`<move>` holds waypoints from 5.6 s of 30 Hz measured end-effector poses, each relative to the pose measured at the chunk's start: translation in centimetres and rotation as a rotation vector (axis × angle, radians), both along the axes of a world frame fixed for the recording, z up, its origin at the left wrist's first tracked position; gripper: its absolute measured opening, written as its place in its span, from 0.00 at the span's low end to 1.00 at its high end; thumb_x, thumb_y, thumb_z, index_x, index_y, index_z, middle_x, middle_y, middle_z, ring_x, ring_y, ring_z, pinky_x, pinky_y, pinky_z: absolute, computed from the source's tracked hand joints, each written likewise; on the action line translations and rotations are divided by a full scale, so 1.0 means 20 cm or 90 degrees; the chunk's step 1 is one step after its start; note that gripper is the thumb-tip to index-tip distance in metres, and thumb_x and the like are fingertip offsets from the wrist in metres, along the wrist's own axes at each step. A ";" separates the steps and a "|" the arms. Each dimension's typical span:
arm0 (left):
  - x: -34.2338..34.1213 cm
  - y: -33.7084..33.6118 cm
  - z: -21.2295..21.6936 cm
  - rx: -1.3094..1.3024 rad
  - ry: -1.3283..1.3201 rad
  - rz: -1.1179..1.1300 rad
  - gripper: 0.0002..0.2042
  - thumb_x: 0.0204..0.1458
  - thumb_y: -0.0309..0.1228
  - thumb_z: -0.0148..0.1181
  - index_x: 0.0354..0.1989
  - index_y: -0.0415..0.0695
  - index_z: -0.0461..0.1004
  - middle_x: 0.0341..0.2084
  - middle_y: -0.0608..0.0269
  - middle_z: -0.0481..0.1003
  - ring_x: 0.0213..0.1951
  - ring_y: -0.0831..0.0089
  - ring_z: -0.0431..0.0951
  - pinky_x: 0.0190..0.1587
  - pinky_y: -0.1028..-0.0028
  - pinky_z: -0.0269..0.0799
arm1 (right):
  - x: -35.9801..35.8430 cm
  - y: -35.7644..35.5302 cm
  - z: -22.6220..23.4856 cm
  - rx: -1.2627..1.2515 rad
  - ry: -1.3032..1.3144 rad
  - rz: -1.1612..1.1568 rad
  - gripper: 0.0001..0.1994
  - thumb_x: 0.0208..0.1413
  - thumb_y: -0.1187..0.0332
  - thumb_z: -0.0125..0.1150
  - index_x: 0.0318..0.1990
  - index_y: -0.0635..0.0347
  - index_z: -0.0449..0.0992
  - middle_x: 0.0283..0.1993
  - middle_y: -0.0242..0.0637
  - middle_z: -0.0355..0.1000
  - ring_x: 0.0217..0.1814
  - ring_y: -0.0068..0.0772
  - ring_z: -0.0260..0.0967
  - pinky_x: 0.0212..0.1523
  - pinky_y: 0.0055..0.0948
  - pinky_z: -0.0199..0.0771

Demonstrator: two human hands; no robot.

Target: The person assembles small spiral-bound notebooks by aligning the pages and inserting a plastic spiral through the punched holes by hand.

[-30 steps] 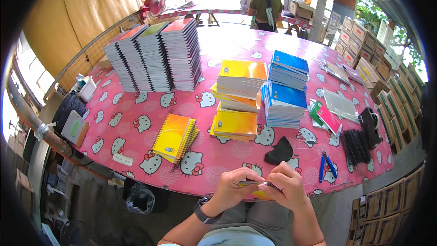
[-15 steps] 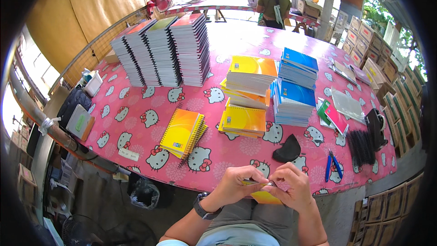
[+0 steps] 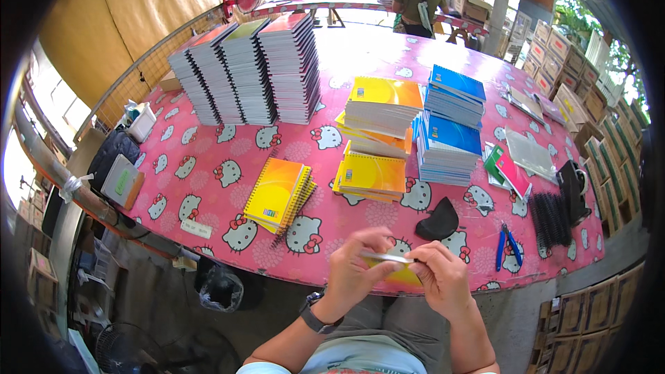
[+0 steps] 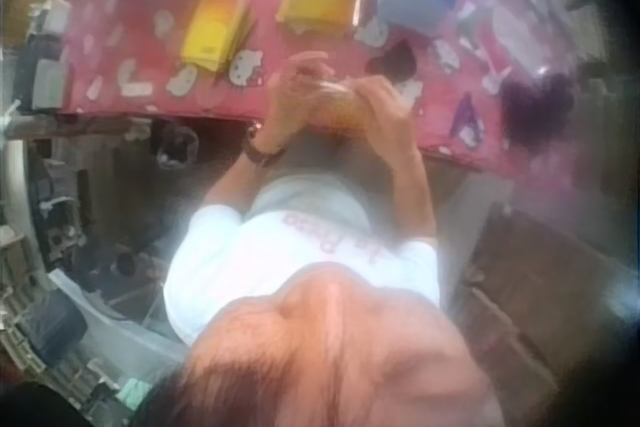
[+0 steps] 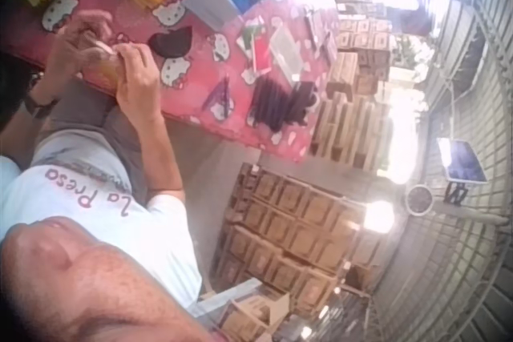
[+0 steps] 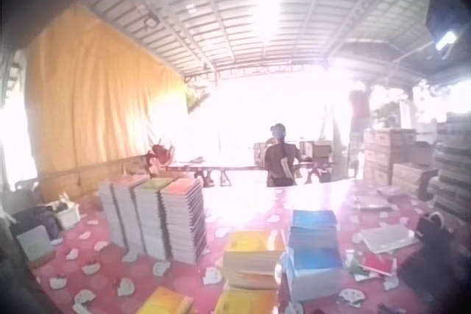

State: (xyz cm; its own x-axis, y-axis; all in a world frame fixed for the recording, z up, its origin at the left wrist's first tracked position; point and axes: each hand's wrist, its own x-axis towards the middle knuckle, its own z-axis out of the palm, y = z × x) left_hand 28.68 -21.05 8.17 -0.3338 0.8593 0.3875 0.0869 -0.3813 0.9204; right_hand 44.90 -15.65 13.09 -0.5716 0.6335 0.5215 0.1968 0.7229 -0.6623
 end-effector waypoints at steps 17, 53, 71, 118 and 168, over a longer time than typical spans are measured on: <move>-0.96 0.24 -0.06 -0.407 0.736 0.500 0.19 0.61 0.35 0.47 0.56 0.38 0.67 0.52 0.48 0.69 0.53 0.56 0.69 0.54 0.58 0.63 | 0.40 0.21 -0.43 -0.024 -0.002 -0.305 0.16 0.56 0.64 0.60 0.49 0.63 0.73 0.53 0.44 0.70 0.53 0.42 0.65 0.51 0.35 0.66; -0.55 0.33 0.00 -0.404 0.854 0.383 0.42 0.39 0.47 0.70 0.62 0.42 0.60 0.62 0.57 0.60 0.65 0.59 0.54 0.60 0.45 0.48 | 0.48 0.20 -0.62 -0.084 0.071 -0.411 0.06 0.50 0.80 0.58 0.36 0.64 0.76 0.34 0.39 0.73 0.36 0.35 0.66 0.36 0.30 0.67; -0.99 0.13 0.41 0.015 0.183 0.325 0.11 0.46 0.15 0.41 0.29 0.40 0.72 0.22 0.66 0.70 0.25 0.80 0.67 0.28 0.78 0.64 | 0.48 0.20 -0.64 -0.140 0.117 -0.394 0.05 0.52 0.80 0.58 0.36 0.65 0.77 0.28 0.35 0.69 0.27 0.24 0.63 0.27 0.23 0.62; -0.57 0.49 0.05 -0.054 0.841 0.192 0.35 0.40 0.40 0.69 0.59 0.43 0.63 0.57 0.49 0.65 0.60 0.50 0.64 0.61 0.56 0.59 | 0.46 0.20 -0.61 -0.159 0.120 -0.386 0.04 0.51 0.79 0.59 0.34 0.65 0.77 0.25 0.37 0.69 0.27 0.30 0.63 0.27 0.27 0.62; 0.15 0.17 -0.09 0.155 0.602 -0.018 0.14 0.41 0.22 0.62 0.38 0.48 0.80 0.34 0.66 0.78 0.37 0.66 0.75 0.42 0.67 0.66 | 1.32 1.00 -0.43 0.174 -0.236 -0.669 0.12 0.55 0.72 0.55 0.45 0.65 0.67 0.42 0.49 0.67 0.46 0.51 0.66 0.48 0.41 0.69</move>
State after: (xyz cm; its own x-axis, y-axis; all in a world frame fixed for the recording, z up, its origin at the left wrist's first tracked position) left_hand 31.76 -17.59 6.38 0.2259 0.7227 0.6532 0.7371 -0.5652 0.3705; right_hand 71.32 4.27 4.39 0.0260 0.7799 0.6254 0.9386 0.1963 -0.2838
